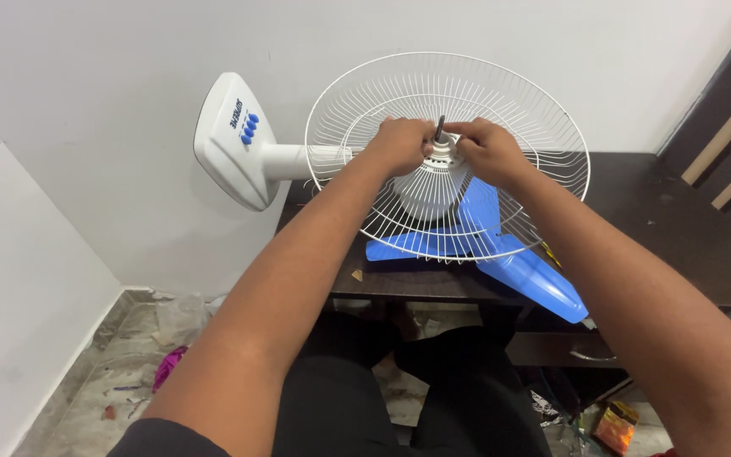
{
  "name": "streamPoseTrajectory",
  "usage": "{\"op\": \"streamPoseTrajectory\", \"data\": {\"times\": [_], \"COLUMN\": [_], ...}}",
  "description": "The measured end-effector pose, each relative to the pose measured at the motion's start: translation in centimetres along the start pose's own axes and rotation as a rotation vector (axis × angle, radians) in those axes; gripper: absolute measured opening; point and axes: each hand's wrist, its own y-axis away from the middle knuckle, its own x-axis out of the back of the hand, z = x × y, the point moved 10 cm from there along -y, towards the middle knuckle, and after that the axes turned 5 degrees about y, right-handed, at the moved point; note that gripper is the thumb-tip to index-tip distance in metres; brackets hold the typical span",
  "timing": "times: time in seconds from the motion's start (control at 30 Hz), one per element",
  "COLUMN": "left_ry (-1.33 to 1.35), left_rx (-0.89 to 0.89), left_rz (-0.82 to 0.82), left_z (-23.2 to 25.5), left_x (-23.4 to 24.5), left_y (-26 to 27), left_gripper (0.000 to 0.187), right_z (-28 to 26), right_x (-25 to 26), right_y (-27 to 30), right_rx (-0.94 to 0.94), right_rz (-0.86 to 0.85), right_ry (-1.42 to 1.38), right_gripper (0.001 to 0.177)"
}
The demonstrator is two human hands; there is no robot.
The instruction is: The person assembles a table fan by attaching the motor housing to the base, installing the front grille, and securing the blue fan blades with a cap. They use a screwdriver to tighten screws and align components on a dark wooden table.
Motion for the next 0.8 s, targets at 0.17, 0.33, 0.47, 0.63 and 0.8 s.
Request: {"op": "streamPoseTrajectory", "data": {"times": [0.17,0.33,0.47,0.63,0.8], "left_ry": [0.083,0.217,0.161,0.053,0.042], "left_rx": [0.065,0.137,0.082,-0.047,-0.111], "left_rz": [0.005,0.051,0.069,0.14,0.197], "left_z": [-0.5,-2.1,-2.5,-1.7,-1.8], "left_x": [0.6,1.2,-0.3,-0.8,-1.2], "left_y": [0.5,0.6,0.5,-0.4,-1.3], "left_gripper": [0.024,0.031,0.029,0.03,0.052], "right_z": [0.7,-0.1,3.1,2.4,3.3], "right_x": [-1.4,-2.0,-3.4,-2.9,-2.9], "right_y": [-1.3,-3.6,-4.5,-5.7,-4.6], "right_rx": [-0.085,-0.025,-0.119,0.09,-0.072], "right_rz": [-0.059,-0.125,-0.216,-0.18,-0.255], "right_ry": [0.264,0.385,0.431,0.459,0.402], "right_gripper": [0.042,0.044,0.045,0.051,0.038]}}
